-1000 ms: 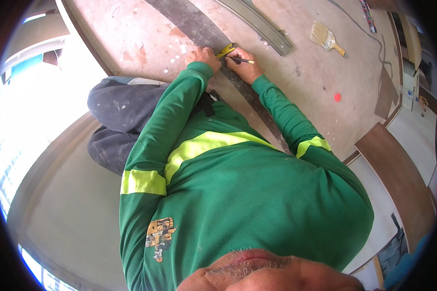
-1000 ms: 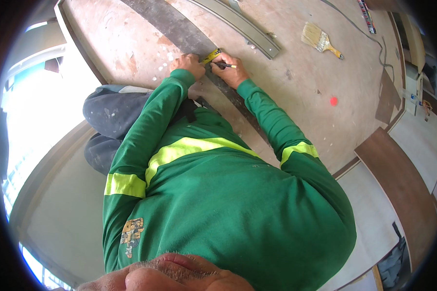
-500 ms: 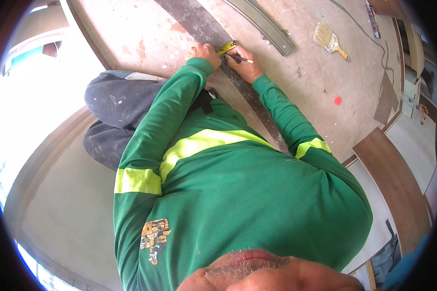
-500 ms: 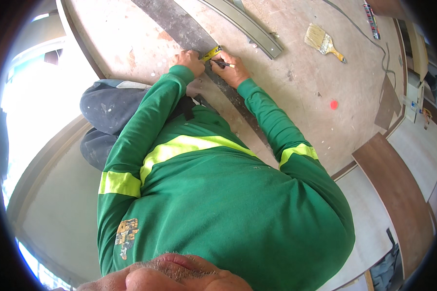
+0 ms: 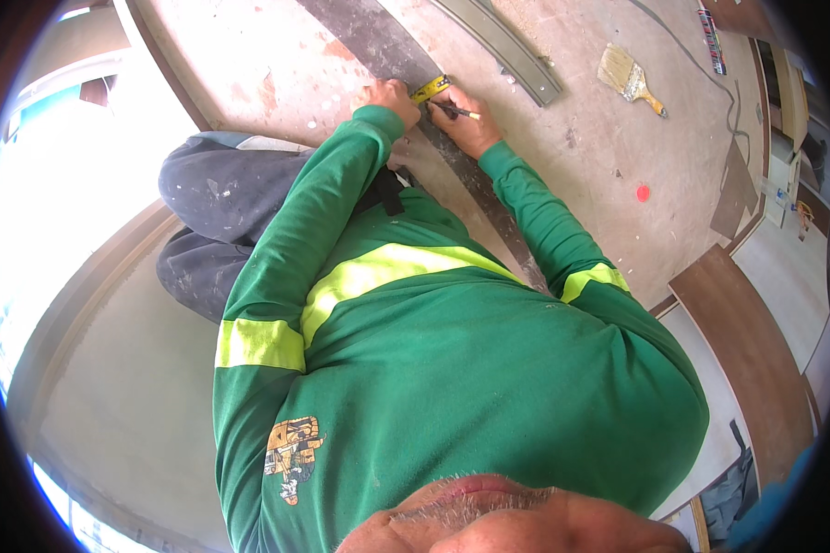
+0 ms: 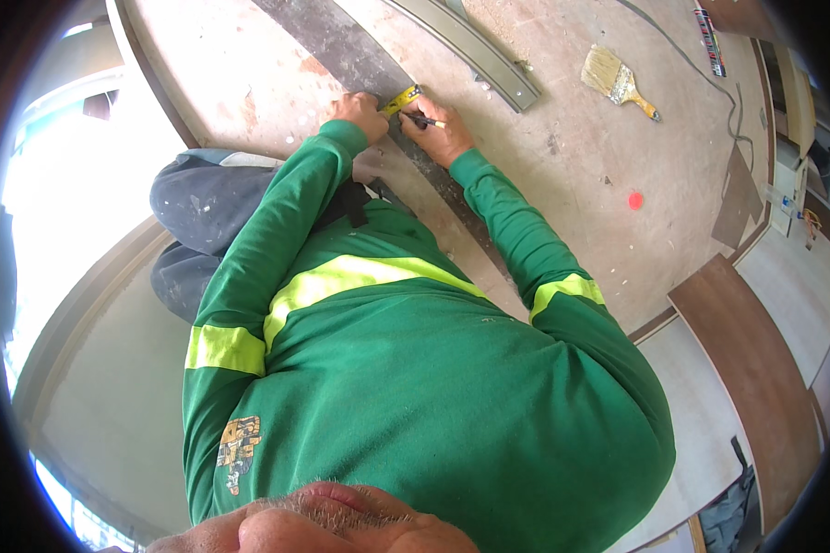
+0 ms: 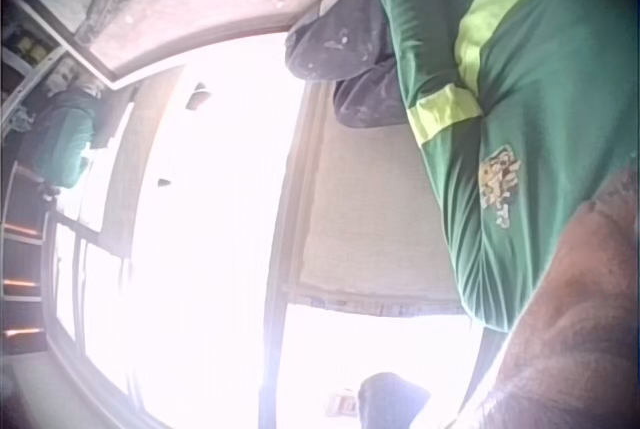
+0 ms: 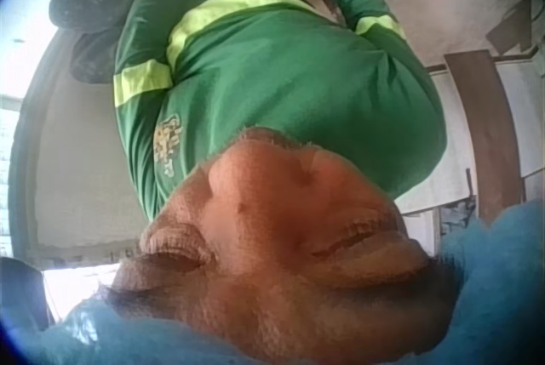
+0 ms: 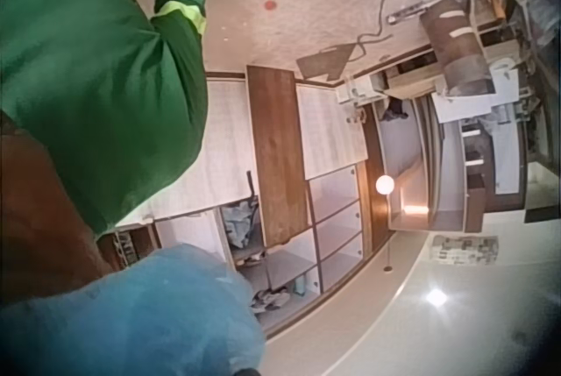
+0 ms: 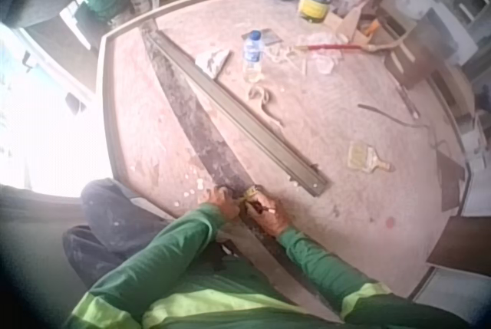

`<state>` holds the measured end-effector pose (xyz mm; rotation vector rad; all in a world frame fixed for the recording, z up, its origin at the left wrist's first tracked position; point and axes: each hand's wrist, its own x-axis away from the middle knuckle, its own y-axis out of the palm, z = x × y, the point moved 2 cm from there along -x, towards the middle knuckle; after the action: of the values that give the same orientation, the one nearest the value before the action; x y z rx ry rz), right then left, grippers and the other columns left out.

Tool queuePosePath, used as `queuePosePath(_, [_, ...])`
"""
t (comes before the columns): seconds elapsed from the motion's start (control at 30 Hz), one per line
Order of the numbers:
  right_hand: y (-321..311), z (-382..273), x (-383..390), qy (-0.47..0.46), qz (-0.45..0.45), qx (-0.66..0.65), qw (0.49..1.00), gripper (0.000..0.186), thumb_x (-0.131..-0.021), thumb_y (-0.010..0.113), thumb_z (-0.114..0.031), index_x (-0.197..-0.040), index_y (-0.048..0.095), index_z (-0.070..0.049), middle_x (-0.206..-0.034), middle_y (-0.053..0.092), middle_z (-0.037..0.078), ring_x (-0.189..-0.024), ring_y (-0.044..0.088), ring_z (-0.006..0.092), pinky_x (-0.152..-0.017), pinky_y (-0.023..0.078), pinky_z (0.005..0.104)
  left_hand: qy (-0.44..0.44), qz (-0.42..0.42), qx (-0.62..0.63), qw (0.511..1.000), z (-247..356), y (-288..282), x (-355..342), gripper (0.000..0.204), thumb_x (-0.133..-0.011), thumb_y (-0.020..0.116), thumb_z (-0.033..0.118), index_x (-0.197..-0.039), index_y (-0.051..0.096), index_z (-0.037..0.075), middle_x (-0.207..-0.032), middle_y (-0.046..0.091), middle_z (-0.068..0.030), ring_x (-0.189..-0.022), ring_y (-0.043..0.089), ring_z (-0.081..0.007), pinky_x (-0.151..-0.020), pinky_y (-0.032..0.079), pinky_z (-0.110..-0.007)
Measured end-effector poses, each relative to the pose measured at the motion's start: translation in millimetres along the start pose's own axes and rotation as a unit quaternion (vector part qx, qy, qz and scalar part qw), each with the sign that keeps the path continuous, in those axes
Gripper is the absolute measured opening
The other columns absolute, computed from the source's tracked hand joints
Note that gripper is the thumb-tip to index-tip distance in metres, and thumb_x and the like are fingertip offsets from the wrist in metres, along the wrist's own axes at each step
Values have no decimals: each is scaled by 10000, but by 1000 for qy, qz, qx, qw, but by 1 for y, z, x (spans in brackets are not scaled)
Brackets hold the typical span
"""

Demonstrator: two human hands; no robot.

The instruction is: The person measures a long wooden plank with a tape measure and marks it with a pencil. They then use a utility knife to score the plank along the marked line.

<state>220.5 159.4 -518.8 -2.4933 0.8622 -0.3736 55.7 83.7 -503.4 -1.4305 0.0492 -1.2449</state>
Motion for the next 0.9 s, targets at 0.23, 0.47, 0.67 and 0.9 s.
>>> queuePosePath(0.23, [1, 2, 0, 26, -17, 5, 999, 220, -887, 771, -179, -1030, 668, -47, -863, 723, 159, -758, 724, 261, -709, 566, 383, -5, -14, 13, 1000, -5, 4, -8, 398, -852, 671, 291, -1179, 759, 82, -1250, 711, -197, -1228, 649, -393, -1023, 539, -467])
queuePosePath(0.47, [1, 1, 0, 19, -18, 21, 999, 214, -896, 770, -176, -1028, 665, -43, -865, 725, 153, -751, 720, 239, -712, 567, 377, -3, -33, 25, 999, -8, 9, -16, 402, -850, 664, 282, -1180, 757, 72, -1248, 710, -204, -1226, 652, -388, -1034, 536, -455])
queuePosePath(0.67, [3, -1, -1, 41, -24, -10, 999, 245, -892, 742, -212, -1065, 666, -55, -911, 744, 160, -808, 736, 315, -731, 575, 409, -1, -19, 8, 1000, -10, 12, -18, 413, -844, 674, 294, -1192, 757, 88, -1245, 711, -202, -1244, 638, -398, -1032, 536, -458])
queuePosePath(0.9, [4, 6, 0, 2, -9, 26, 1000, 250, -883, 758, -212, -1054, 668, -53, -873, 734, 162, -774, 733, 302, -714, 571, 401, -1, -24, 23, 999, -9, 13, -22, 419, -828, 671, 279, -1175, 756, 62, -1237, 707, -228, -1219, 652, -402, -1031, 533, -458])
